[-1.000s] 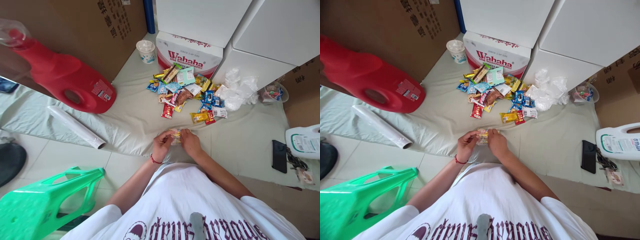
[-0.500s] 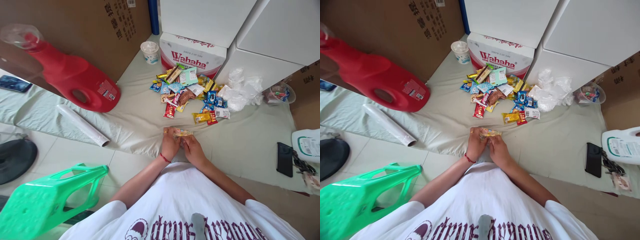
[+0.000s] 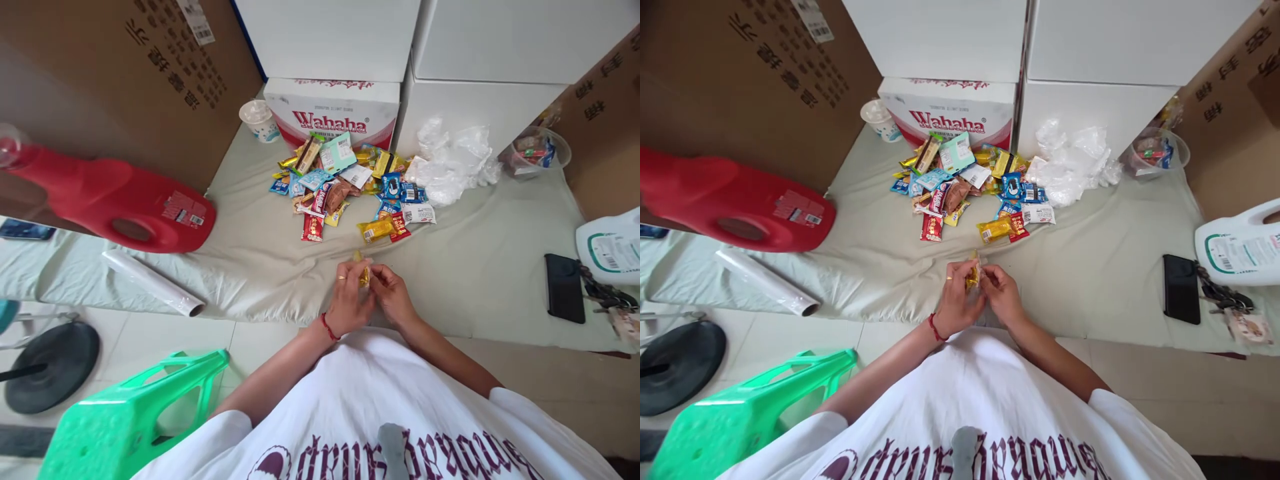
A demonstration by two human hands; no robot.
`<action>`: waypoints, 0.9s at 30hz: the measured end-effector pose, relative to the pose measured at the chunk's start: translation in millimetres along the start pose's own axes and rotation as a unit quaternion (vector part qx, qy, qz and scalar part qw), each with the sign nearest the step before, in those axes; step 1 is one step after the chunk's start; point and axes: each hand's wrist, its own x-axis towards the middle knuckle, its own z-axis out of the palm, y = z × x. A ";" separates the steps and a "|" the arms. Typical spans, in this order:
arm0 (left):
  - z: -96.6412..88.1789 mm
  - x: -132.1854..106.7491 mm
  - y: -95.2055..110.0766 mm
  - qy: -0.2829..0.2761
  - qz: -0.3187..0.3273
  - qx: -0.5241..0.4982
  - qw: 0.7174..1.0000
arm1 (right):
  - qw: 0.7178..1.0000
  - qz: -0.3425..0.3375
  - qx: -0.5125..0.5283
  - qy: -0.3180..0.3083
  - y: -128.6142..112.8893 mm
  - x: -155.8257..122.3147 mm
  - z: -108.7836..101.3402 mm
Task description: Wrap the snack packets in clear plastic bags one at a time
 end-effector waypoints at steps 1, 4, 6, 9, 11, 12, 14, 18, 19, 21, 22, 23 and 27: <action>-0.7 1.2 2.7 0.002 -0.020 -0.019 1.000 | 1.000 -0.001 -0.005 0.008 2.8 2.8 -2.1; 1.9 2.7 3.8 0.049 -0.122 0.027 0.991 | 0.999 -0.017 -0.037 0.010 12.1 9.9 -3.5; 6.0 1.7 -0.7 0.056 -0.168 0.081 0.981 | 0.999 -0.019 -0.040 0.001 16.7 12.3 -0.5; 9.8 -3.2 -9.4 0.023 -0.190 0.096 0.977 | 0.998 0.029 0.057 -0.012 18.4 13.7 5.2; 9.8 -7.9 -13.7 0.007 -0.167 0.108 0.980 | 0.984 0.081 0.157 -0.011 16.6 15.4 6.3; 9.4 -10.2 -15.2 -0.001 -0.142 0.119 0.983 | 0.975 0.106 0.194 -0.014 15.4 16.7 5.7; 8.3 -14.2 -17.5 -0.011 -0.090 0.139 0.986 | 0.964 0.138 0.224 -0.031 13.7 20.2 3.4; 8.2 -17.3 -21.2 -0.004 -0.071 0.156 0.985 | 0.970 0.133 0.194 -0.053 17.9 25.5 1.2; 9.0 -17.0 -22.0 -0.001 -0.073 0.160 0.984 | 0.973 0.129 0.187 -0.048 20.3 25.8 2.0; 11.7 -14.7 -23.0 -0.003 -0.063 0.178 0.982 | 0.975 0.125 0.179 -0.037 24.9 25.1 3.9; 13.5 -13.0 -23.2 -0.008 -0.055 0.192 0.980 | 0.975 0.126 0.182 -0.032 26.4 24.2 4.4; 15.5 -10.9 -23.1 -0.017 -0.047 0.208 0.977 | 0.972 0.129 0.192 -0.027 27.1 23.2 4.3; 20.2 -3.4 -21.3 -0.080 -0.017 0.237 0.968 | 0.946 0.166 0.277 -0.017 21.9 20.0 -4.0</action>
